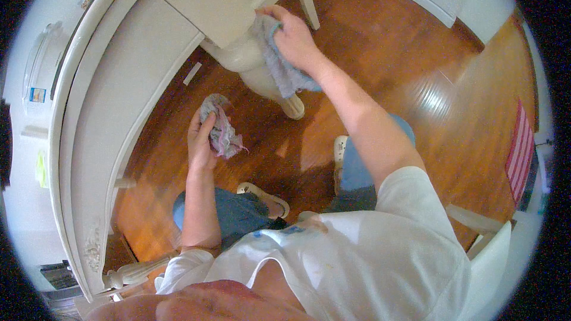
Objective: The person kneels on the floor and wipes a white table with a cloth, cleaning the tabletop, legs, and base. They use a bucket of water nearby and continue wiping different parts of the table throughout the clip.
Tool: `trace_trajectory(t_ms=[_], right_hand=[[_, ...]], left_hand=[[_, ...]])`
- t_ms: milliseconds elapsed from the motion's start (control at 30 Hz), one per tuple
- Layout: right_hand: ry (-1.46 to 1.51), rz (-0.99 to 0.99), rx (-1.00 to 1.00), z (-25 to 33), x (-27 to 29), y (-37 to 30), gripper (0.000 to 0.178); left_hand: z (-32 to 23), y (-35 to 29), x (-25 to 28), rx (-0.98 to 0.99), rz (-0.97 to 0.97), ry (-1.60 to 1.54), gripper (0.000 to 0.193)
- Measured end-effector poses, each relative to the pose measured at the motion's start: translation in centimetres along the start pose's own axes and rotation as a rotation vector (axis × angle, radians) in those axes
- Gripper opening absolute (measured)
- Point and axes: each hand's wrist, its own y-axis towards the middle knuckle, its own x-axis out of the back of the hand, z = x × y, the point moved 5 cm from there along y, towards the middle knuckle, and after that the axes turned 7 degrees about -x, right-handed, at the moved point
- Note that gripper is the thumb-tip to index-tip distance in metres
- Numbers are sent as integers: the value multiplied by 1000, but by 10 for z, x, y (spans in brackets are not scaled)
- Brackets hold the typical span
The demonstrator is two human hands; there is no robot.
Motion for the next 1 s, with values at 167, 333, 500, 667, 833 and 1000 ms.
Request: trace_trajectory(t_ms=[167, 333, 500, 667, 833, 1000], right_hand=[[185, 70, -281, -32, -8, 22, 39], [144, 18, -252, -30, -13, 12, 41], [-39, -27, -142, -8, -6, -14, 45], [-82, -92, 185, 14, -4, -39, 50], [-106, -85, 208, 19, -4, -56, 41], [-39, -74, 224, 18, 2, -43, 46]], left_hand=[[-3, -1, 4, -13, -6, -1, 28], [-2, 0, 8, -20, -32, -4, 27], [1, 2, 8, -13, -25, -13, 27], [5, 4, 2, -6, -14, 26, 28], [6, 5, -2, 8, 10, 38, 30], [7, 6, -1, 13, 5, 27, 32]])
